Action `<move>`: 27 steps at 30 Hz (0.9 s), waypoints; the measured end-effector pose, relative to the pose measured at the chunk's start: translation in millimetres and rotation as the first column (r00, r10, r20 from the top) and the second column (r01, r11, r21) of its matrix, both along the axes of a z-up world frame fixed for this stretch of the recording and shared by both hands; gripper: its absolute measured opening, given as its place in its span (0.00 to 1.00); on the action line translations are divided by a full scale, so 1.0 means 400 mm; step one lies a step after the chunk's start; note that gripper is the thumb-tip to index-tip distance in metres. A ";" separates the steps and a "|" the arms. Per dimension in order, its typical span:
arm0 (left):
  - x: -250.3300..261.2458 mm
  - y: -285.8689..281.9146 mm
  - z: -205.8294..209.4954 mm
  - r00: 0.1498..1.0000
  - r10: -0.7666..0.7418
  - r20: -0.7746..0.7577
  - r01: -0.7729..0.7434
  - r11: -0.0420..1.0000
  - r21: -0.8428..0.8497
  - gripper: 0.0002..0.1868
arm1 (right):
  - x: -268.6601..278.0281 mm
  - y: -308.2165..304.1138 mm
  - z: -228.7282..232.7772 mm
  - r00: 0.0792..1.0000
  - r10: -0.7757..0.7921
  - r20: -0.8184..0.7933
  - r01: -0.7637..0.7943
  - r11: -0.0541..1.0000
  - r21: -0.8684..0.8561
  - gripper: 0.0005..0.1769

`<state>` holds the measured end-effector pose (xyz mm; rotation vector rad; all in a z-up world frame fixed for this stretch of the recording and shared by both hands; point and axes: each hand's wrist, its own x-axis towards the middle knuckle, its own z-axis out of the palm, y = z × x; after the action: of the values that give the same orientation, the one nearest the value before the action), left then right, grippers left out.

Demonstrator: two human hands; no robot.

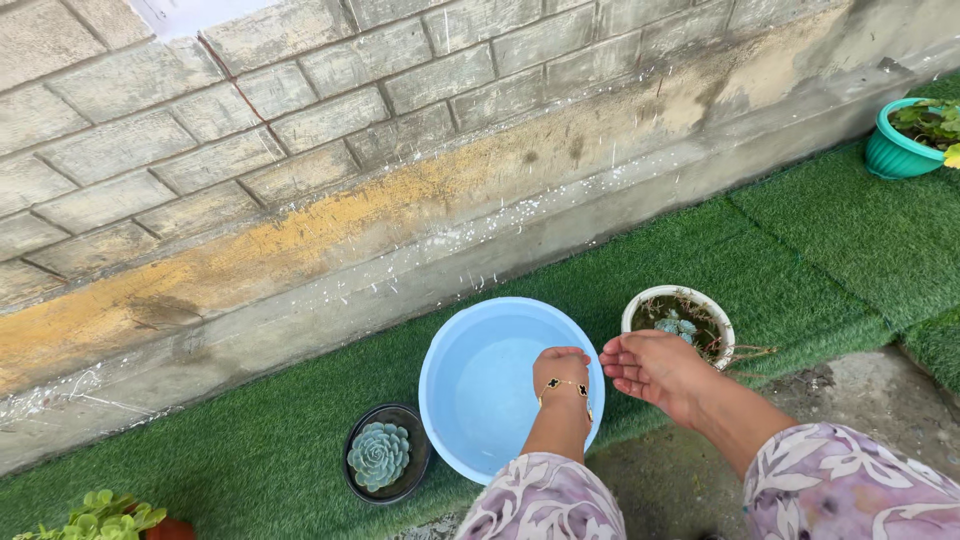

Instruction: The person carries a bucket of water through an outdoor area and pours water by hand onto several rose bushes and potted plants.

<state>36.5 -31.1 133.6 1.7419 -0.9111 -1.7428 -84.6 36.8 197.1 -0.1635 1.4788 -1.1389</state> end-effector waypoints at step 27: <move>-0.053 0.115 0.223 0.760 -0.391 0.519 0.650 0.458 -0.606 0.14 | -0.078 0.023 0.054 0.331 0.338 -0.881 -0.586 0.805 0.088 0.20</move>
<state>15.2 15.0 222.8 1.1756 -2.1665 -1.0398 -116.0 45.9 218.8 -1.4893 1.9465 -0.7164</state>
